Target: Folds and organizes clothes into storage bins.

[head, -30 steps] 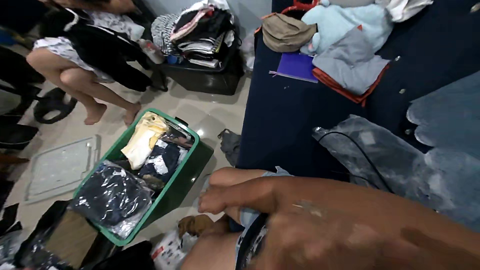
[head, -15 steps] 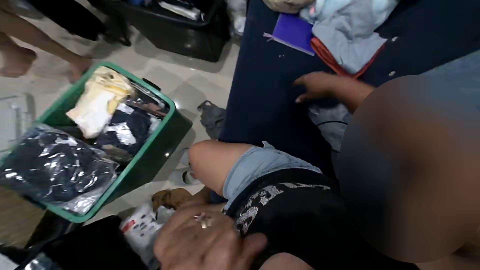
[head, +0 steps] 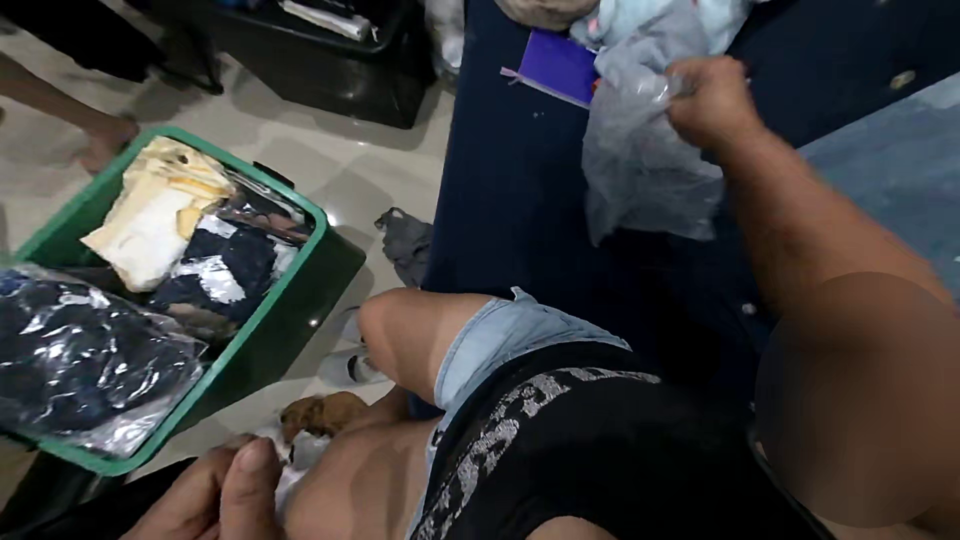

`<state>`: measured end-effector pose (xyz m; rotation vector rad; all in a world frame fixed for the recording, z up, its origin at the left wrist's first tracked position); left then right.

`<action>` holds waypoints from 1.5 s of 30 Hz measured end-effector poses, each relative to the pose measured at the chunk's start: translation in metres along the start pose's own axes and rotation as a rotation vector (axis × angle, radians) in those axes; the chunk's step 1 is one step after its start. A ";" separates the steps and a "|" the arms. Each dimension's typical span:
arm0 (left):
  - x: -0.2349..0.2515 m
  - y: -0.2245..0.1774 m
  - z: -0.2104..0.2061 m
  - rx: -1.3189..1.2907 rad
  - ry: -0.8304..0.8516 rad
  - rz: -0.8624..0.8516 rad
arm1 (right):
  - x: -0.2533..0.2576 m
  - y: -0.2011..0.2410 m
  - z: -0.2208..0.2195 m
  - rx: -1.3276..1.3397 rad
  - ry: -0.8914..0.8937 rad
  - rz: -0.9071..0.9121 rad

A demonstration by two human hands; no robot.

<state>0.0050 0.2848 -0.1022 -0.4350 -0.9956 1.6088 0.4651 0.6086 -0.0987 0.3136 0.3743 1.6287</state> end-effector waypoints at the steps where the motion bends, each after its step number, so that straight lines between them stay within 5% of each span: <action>1: -0.001 0.001 0.002 -0.048 -0.023 0.028 | 0.005 0.022 0.012 0.115 -0.066 0.071; 6: -0.007 0.005 -0.007 -0.147 -0.064 0.141 | 0.024 0.102 0.005 0.772 -0.082 0.040; 12: -0.006 0.031 -0.033 -0.144 -0.063 0.445 | 0.016 0.159 -0.071 1.375 0.311 -0.265; 20: 0.015 0.071 -0.071 -0.431 -0.004 0.639 | -0.024 0.180 -0.136 1.348 0.678 -0.324; 23: 0.013 0.078 -0.079 -0.632 -0.145 0.675 | -0.032 0.169 -0.162 1.012 0.654 -0.205; 26: 0.003 0.091 -0.072 -0.557 -0.282 0.799 | -0.035 0.146 -0.185 0.640 0.652 0.007; 33: -0.035 0.128 -0.065 -0.488 -0.366 1.003 | -0.074 0.118 -0.226 0.186 1.093 0.044; 38: -0.049 0.149 -0.062 -0.670 -0.444 1.009 | -0.056 0.126 -0.230 0.492 0.872 0.019; 45: -0.053 0.169 -0.047 -0.483 -0.557 0.937 | -0.051 0.167 -0.250 0.384 0.628 0.137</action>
Point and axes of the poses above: each hand's wrist, its own x-axis towards the middle knuckle, its own z-axis out of the back of the hand, y = z × x, the point moved 4 cm from there along x, towards the middle knuckle, and after that the axes turned 4 degrees about x, right-handed, at the moved point
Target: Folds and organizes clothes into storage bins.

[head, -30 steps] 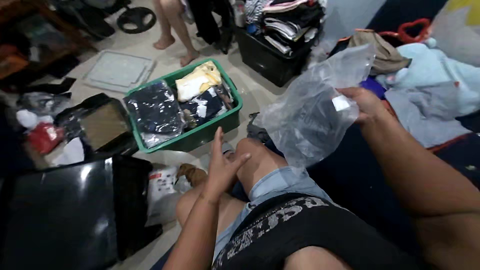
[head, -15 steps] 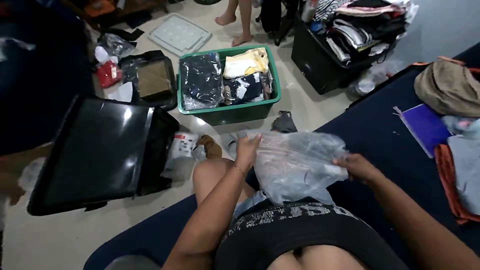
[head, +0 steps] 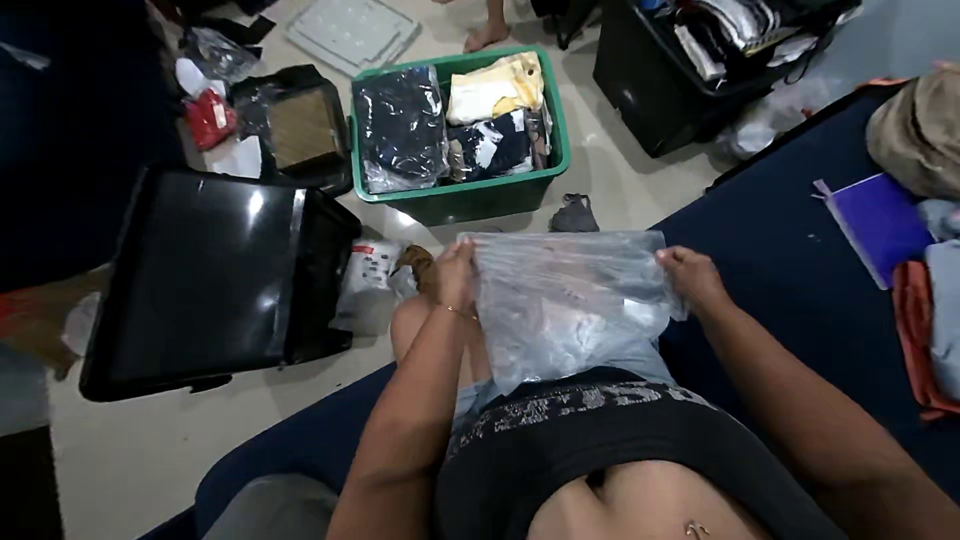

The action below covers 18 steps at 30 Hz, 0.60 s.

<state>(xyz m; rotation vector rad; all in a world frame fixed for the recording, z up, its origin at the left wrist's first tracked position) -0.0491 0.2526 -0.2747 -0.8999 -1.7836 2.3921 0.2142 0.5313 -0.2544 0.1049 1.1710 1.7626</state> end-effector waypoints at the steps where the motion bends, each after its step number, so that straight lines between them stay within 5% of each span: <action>1: 0.005 -0.003 0.006 0.005 -0.051 -0.038 | 0.000 0.007 0.002 0.006 -0.038 0.071; 7: 0.008 -0.050 0.032 -0.215 -0.008 -0.261 | 0.007 0.035 0.025 0.467 -0.069 0.485; 11: -0.016 -0.090 0.059 -0.322 0.282 -0.629 | -0.005 0.051 0.047 0.731 0.010 0.648; 15: -0.047 -0.091 0.089 -0.039 0.610 -0.820 | -0.017 0.048 0.057 0.647 0.207 0.832; 18: -0.058 -0.044 0.095 0.292 0.740 -0.703 | -0.012 0.018 0.047 0.495 0.339 0.825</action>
Point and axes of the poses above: each hand's wrist, its own x-axis towards the middle knuckle, its own z-axis out of the back of the hand, y = z × x, the point moved 4 cm from there along x, towards the middle knuckle, and after that the axes turned 4 degrees about x, right-handed, at the moved point
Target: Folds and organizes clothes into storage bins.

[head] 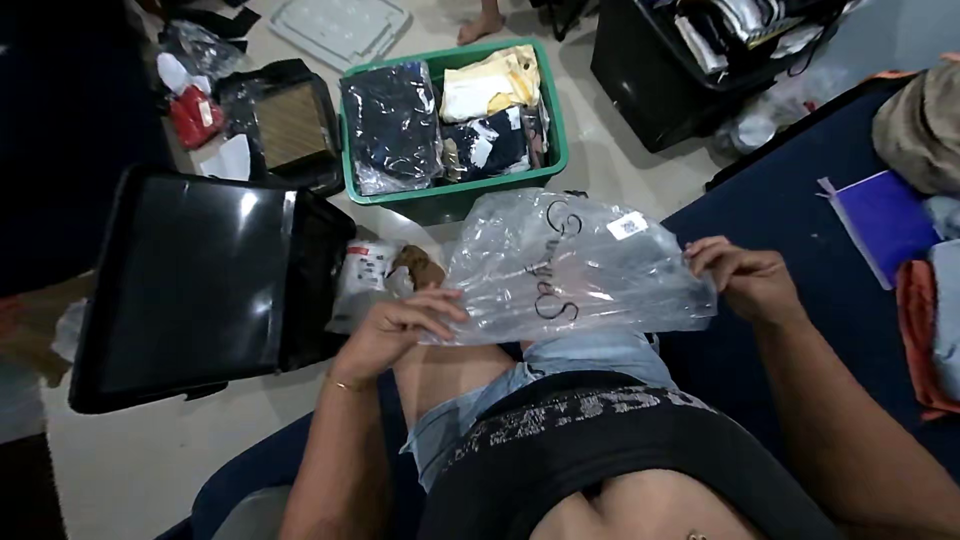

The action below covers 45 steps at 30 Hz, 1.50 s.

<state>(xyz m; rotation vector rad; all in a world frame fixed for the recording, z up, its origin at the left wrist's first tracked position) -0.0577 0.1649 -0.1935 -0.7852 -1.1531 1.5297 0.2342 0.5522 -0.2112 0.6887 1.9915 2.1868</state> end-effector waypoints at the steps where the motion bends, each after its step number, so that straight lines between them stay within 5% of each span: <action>1: -0.008 0.011 -0.012 0.062 0.052 0.104 | -0.009 -0.011 -0.001 -0.028 0.028 -0.058; 4: -0.016 0.028 -0.044 0.234 0.142 0.448 | -0.028 -0.033 -0.014 -0.129 0.066 -0.226; 6: -0.015 0.032 -0.050 0.275 0.121 0.520 | -0.034 -0.039 -0.022 -0.193 0.080 -0.276; 13: 0.033 -0.002 -0.062 0.383 -0.125 0.288 | -0.021 -0.019 -0.045 -0.352 0.064 -0.242; 17: 0.079 -0.040 -0.123 0.328 -0.024 0.029 | -0.017 -0.010 -0.073 -0.318 0.153 -0.143; 21: 0.096 -0.070 -0.164 0.548 0.171 -0.314 | -0.018 -0.009 -0.102 -0.364 0.190 0.000; 26: 0.094 -0.061 -0.167 0.794 0.310 -0.265 | -0.016 -0.015 -0.111 -0.501 0.137 0.045; 32: 0.085 -0.069 -0.153 0.808 0.205 -0.279 | -0.005 -0.013 -0.121 -0.708 0.125 0.138; 38: 0.078 -0.070 -0.167 0.773 0.356 -0.375 | 0.013 -0.003 -0.110 -0.812 -0.026 -0.010; 45: 0.076 -0.077 -0.152 0.829 0.322 -0.320 | 0.019 0.013 -0.111 -0.944 -0.102 0.216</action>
Point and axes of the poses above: each hand's wrist, its own x-axis towards the middle knuckle, its own z-axis out of the back of the hand, y = z × x, the point moved 4 cm from there along x, towards the middle knuckle, and after that the axes turned 4 degrees about x, right-handed, at the moved point
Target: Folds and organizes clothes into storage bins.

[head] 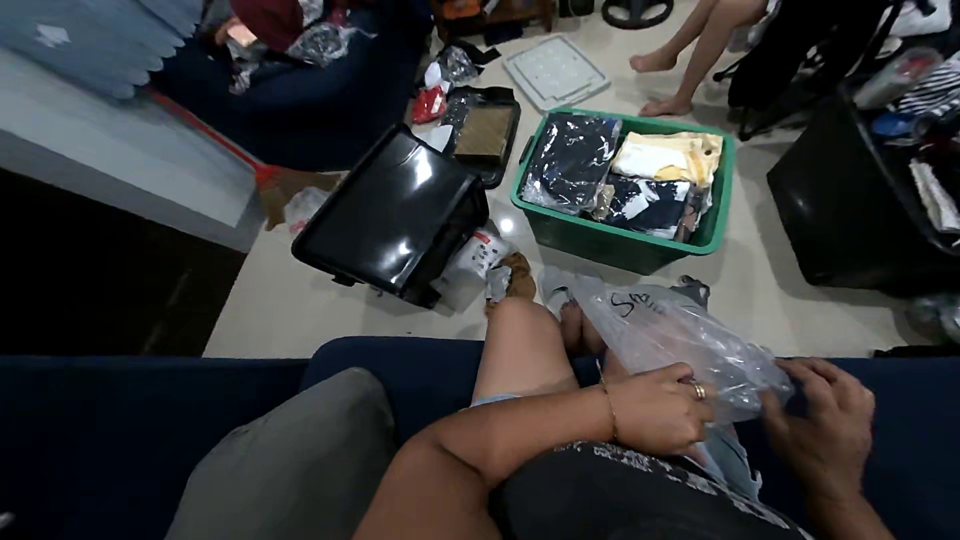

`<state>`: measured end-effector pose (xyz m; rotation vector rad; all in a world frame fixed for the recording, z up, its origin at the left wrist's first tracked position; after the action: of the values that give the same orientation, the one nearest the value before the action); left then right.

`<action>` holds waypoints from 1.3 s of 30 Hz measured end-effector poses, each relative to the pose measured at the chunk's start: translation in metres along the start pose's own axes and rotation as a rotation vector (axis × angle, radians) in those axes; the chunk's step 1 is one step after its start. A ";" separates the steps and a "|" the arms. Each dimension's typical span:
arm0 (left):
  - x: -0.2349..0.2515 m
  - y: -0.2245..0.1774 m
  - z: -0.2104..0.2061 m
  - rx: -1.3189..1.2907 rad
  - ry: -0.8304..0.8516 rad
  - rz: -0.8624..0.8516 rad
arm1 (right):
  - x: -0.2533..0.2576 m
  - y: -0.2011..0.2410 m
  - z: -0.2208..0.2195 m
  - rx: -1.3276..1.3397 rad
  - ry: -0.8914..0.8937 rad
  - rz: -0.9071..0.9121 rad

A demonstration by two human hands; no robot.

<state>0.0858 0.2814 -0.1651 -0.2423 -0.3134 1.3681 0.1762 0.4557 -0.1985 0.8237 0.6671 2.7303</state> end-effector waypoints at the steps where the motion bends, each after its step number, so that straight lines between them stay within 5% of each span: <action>1: -0.001 0.001 0.001 0.022 -0.025 0.032 | -0.001 -0.003 0.000 0.054 0.032 -0.024; 7: -0.016 -0.003 0.012 0.099 -0.560 0.248 | -0.002 0.019 -0.007 0.441 0.245 -0.106; 12: -0.016 0.005 0.020 -0.121 -0.350 0.504 | 0.003 0.047 -0.005 0.323 0.237 0.054; 17: -0.026 0.012 0.010 -0.244 -0.472 0.589 | 0.002 0.045 -0.009 0.466 0.301 0.213; 22: -0.030 0.013 0.014 -0.166 -0.611 0.499 | 0.001 0.046 -0.010 0.201 0.171 0.191; 28: -0.041 0.016 0.020 -0.024 -0.792 0.437 | 0.011 0.019 0.012 -0.071 0.133 -0.048; 35: -0.051 0.023 0.023 -0.155 -0.635 0.713 | 0.018 0.011 0.028 -0.056 0.068 -0.074; 39: -0.040 0.018 0.020 -0.205 -0.607 0.627 | 0.010 0.020 0.020 -0.096 0.221 0.041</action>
<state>0.0556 0.2453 -0.1557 -0.0856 -0.9446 2.0217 0.1779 0.4487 -0.1695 0.5245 0.5591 2.8920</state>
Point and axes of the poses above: each hand's wrist, its own x-axis towards the middle knuckle, its own z-axis out of the back of the hand, y = z × x, the point moved 4 cm from there along x, towards the middle knuckle, and after that the axes turned 4 degrees about x, right-handed, at the moved point
